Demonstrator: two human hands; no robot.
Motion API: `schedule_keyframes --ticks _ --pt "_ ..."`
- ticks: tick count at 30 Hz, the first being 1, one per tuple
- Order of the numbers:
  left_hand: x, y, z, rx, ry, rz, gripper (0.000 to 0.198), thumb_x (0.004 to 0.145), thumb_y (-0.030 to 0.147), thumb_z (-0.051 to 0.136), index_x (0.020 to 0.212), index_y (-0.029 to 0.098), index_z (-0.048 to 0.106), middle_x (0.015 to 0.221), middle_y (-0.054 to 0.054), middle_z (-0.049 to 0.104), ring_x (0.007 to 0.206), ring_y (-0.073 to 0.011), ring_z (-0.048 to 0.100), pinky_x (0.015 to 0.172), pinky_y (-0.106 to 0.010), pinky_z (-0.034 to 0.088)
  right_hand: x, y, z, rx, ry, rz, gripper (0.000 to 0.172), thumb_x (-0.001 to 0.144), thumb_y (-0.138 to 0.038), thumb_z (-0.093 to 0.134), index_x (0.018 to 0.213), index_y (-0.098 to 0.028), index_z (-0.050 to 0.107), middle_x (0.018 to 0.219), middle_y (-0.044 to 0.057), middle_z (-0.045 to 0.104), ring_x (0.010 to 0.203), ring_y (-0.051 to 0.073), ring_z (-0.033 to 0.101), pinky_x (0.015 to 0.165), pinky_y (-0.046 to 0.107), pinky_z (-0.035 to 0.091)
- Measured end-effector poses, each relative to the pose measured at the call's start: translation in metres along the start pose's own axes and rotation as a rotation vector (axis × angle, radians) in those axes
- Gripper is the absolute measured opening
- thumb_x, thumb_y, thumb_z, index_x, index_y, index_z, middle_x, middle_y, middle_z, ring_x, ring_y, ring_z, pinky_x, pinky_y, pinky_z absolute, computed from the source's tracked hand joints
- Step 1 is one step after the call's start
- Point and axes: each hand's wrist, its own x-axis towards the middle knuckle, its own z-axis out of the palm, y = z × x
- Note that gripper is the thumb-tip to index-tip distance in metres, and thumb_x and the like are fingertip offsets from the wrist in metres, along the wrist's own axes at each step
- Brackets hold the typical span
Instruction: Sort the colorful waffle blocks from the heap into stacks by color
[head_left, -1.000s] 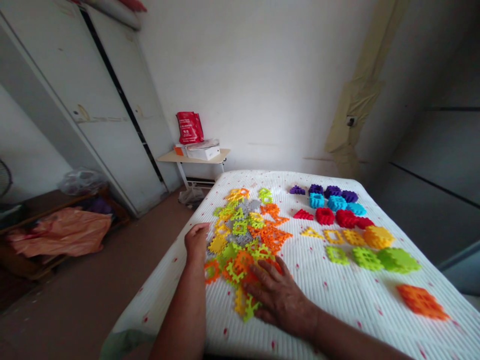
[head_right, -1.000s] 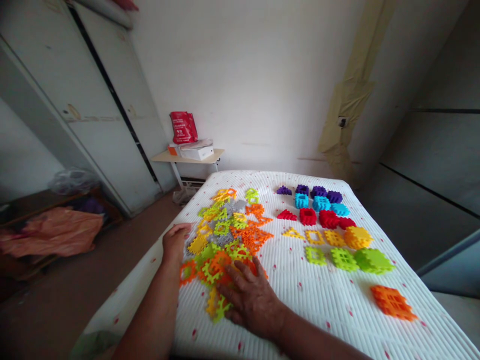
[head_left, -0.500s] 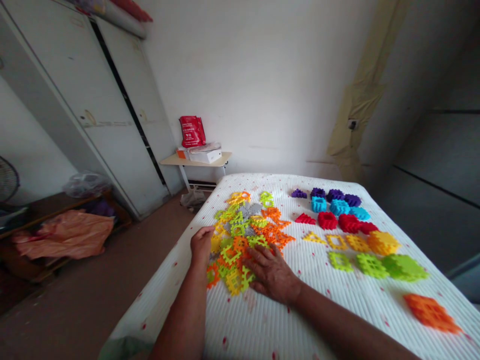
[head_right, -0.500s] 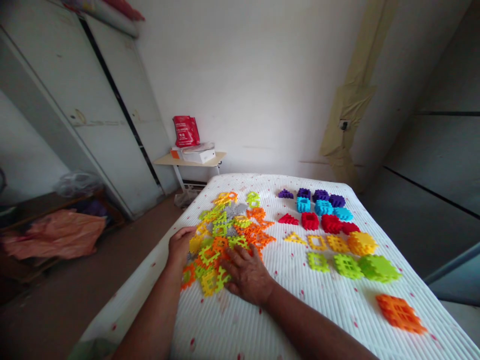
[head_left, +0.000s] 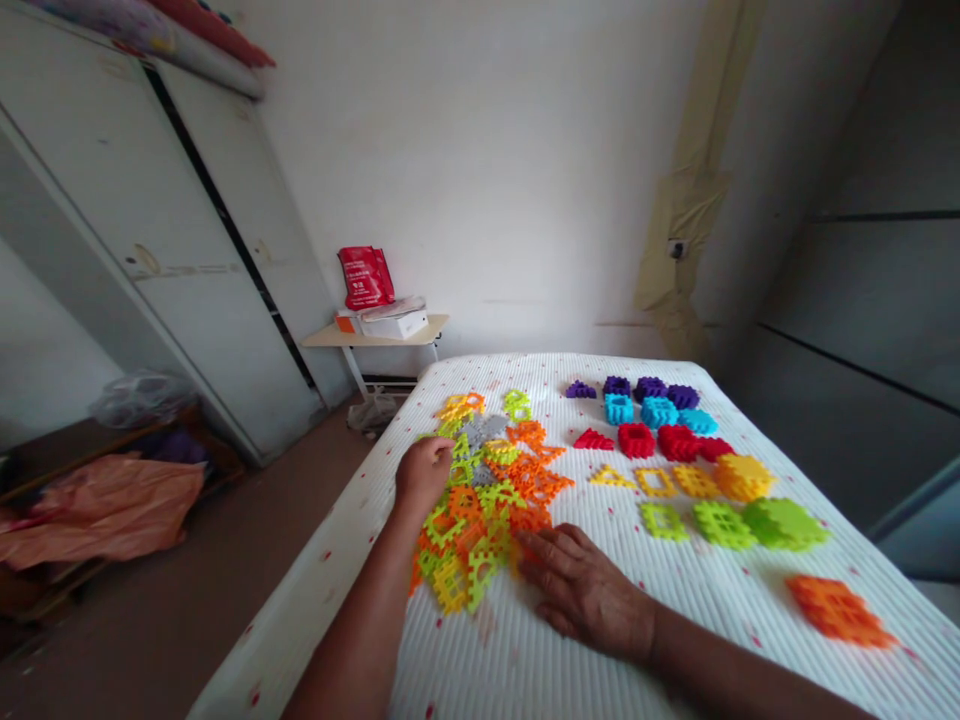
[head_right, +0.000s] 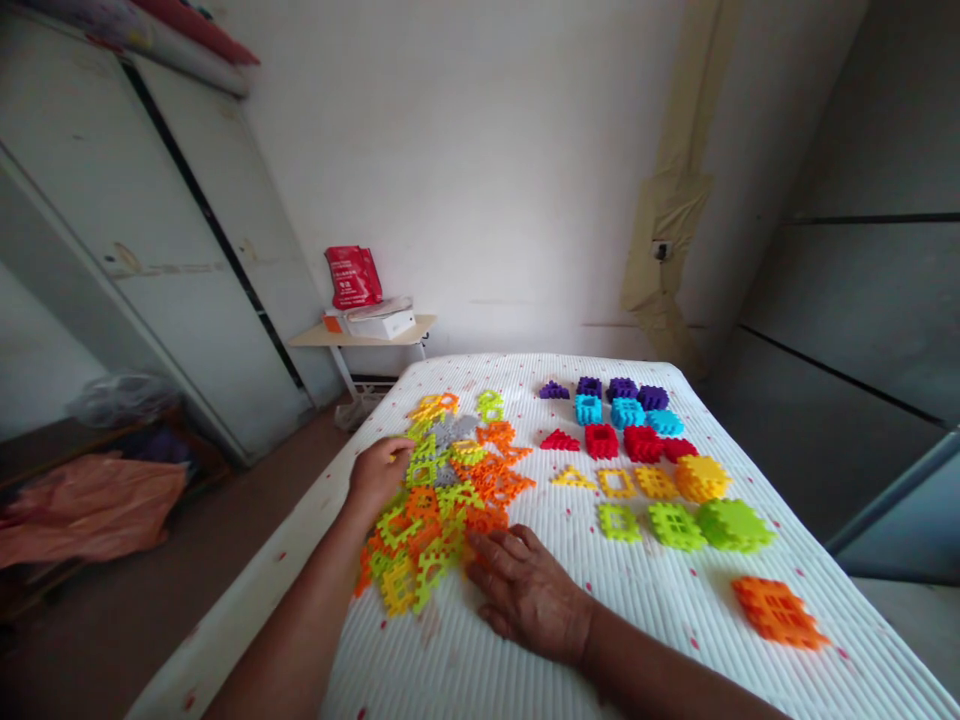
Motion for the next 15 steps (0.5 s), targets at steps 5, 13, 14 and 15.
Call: schedule_keyframes --ticks 5,13,14,15 --pt "0.048 0.037 0.044 0.214 -0.193 0.051 0.017 0.067 0.025 0.063 0.082 0.023 0.07 0.096 -0.008 0.07 0.102 -0.0267 0.057 0.09 -0.036 0.039 -0.019 0.003 -0.006 0.006 0.006 0.081 0.036 0.089 -0.031 0.044 0.121 -0.017 0.053 0.137 0.01 0.045 0.112 0.025 0.049 0.091 0.039 0.041" --pt "0.082 0.051 0.097 0.483 -0.408 -0.022 0.032 0.085 0.033 0.054 0.111 0.015 0.055 0.114 -0.009 0.057 0.101 -0.0209 0.056 0.085 -0.044 0.047 -0.016 0.001 -0.006 0.057 0.002 0.167 0.036 0.09 -0.036 0.039 0.119 -0.021 0.055 0.135 0.007 0.048 0.109 0.023 0.051 0.091 0.038 0.041" --pt "0.083 0.051 0.099 0.498 -0.425 -0.026 0.033 0.086 0.034 0.053 0.114 0.015 0.053 0.116 -0.009 0.056 0.1 -0.0203 0.056 0.084 -0.043 0.049 -0.015 0.002 -0.007 0.05 -0.018 0.164 0.037 0.091 -0.037 0.039 0.12 -0.021 0.055 0.135 0.007 0.047 0.11 0.023 0.051 0.091 0.038 0.041" --pt "0.085 0.051 0.1 0.508 -0.44 -0.029 0.034 0.086 0.034 0.053 0.115 0.016 0.052 0.116 -0.009 0.055 0.1 -0.0202 0.057 0.083 -0.042 0.049 -0.015 0.003 -0.008 0.04 -0.04 0.159 0.037 0.091 -0.037 0.038 0.12 -0.02 0.054 0.136 0.007 0.046 0.11 0.023 0.05 0.091 0.038 0.041"
